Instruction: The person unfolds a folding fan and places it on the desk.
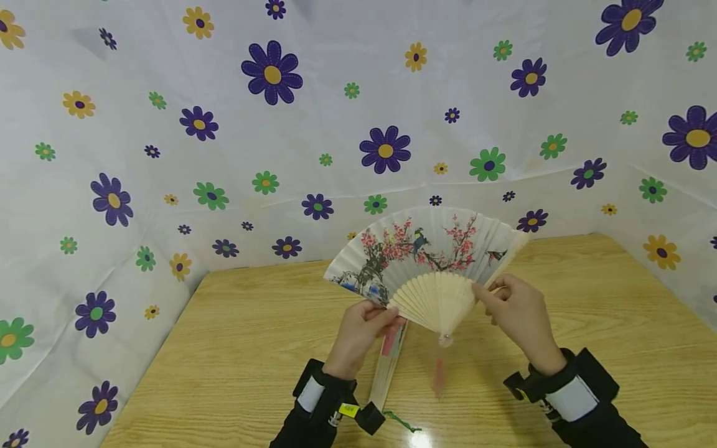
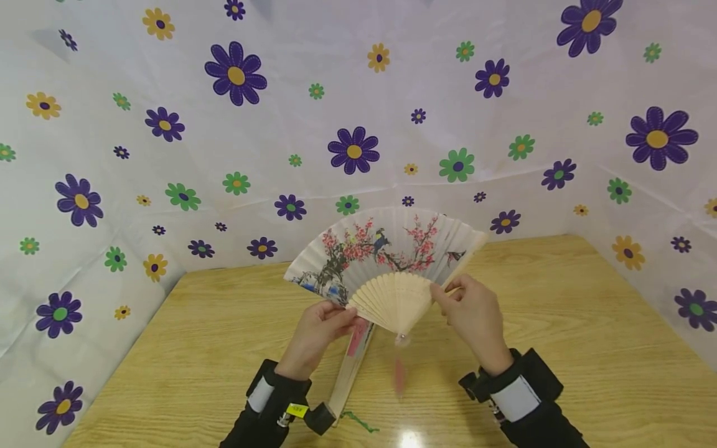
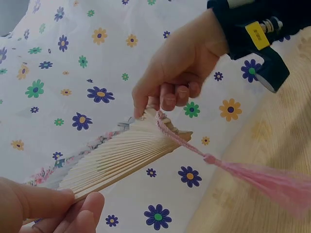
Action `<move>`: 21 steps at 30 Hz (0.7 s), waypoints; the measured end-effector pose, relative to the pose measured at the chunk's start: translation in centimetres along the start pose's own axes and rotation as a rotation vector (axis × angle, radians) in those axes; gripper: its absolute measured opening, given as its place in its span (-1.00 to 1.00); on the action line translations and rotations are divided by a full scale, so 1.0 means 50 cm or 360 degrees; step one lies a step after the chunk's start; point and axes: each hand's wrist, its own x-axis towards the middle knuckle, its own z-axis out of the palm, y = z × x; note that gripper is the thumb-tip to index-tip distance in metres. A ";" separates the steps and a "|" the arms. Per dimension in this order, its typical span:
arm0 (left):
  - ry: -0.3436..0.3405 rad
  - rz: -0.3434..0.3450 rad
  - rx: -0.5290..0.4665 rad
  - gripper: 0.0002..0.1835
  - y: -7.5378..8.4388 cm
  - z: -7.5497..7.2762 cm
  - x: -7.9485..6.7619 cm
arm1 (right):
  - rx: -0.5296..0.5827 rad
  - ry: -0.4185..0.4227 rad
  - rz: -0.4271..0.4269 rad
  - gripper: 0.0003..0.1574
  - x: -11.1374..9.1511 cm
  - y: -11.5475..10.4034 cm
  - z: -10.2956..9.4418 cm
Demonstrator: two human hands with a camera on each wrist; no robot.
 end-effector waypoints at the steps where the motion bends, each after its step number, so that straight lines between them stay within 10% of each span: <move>1: 0.0001 -0.0013 -0.0027 -0.80 0.001 -0.001 0.000 | 0.0065 -0.0029 0.0041 -0.55 0.003 0.002 -0.001; 21: 0.0002 -0.0053 -0.0302 -0.85 0.002 -0.008 0.002 | 0.0545 -0.0257 0.0336 -0.56 0.023 0.016 -0.015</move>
